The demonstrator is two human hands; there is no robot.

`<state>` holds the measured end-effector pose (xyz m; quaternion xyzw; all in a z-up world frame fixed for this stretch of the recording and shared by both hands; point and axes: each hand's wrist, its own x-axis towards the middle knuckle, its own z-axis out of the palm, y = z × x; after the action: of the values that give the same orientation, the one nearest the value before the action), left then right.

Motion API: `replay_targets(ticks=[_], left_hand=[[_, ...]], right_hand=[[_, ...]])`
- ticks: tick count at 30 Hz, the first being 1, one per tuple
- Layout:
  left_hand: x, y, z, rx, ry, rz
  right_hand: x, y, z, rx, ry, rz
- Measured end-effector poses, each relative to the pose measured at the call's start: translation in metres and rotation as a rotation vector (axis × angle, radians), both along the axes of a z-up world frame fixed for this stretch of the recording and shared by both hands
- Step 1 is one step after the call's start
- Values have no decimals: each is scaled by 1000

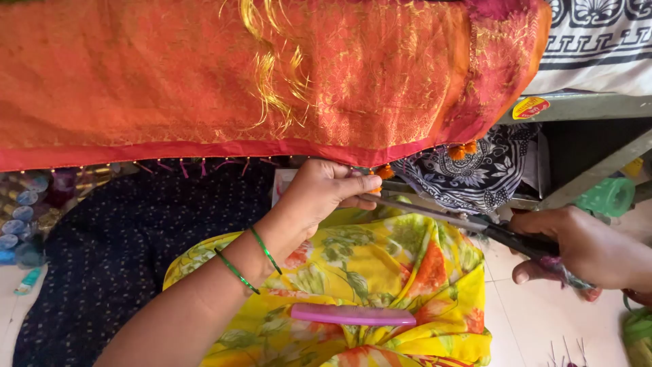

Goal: Tying, combing, and trimming decorative tassels on the border of a sari fabric.

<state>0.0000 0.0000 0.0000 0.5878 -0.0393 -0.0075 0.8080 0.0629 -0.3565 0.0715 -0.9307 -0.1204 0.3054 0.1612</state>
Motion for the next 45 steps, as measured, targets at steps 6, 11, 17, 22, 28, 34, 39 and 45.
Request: replay_targets(ticks=[6, 11, 17, 22, 28, 34, 39, 45], left_hand=[[-1, -6, 2, -78, -28, 31], [-1, -7, 5, -27, 18, 68], [3, -9, 0, -26, 19, 64], [4, -11, 1, -42, 8, 72], [4, -6, 1, 15, 11, 92], [-1, 2, 22, -90, 306, 210], [9, 4, -14, 32, -16, 125], [19, -13, -34, 67, -59, 245]], right_hand=[[-21, 37, 30, -178, 13, -35], [-13, 24, 14, -161, -2, -50], [-4, 5, 5, -14, -33, 23], [-28, 45, 36, -275, -60, -48], [-9, 16, 0, -236, -47, 29], [-1, 1, -58, -112, -74, 428], [-6, -5, -132, -34, -1, 549], [-26, 6, -179, 79, 95, 510]])
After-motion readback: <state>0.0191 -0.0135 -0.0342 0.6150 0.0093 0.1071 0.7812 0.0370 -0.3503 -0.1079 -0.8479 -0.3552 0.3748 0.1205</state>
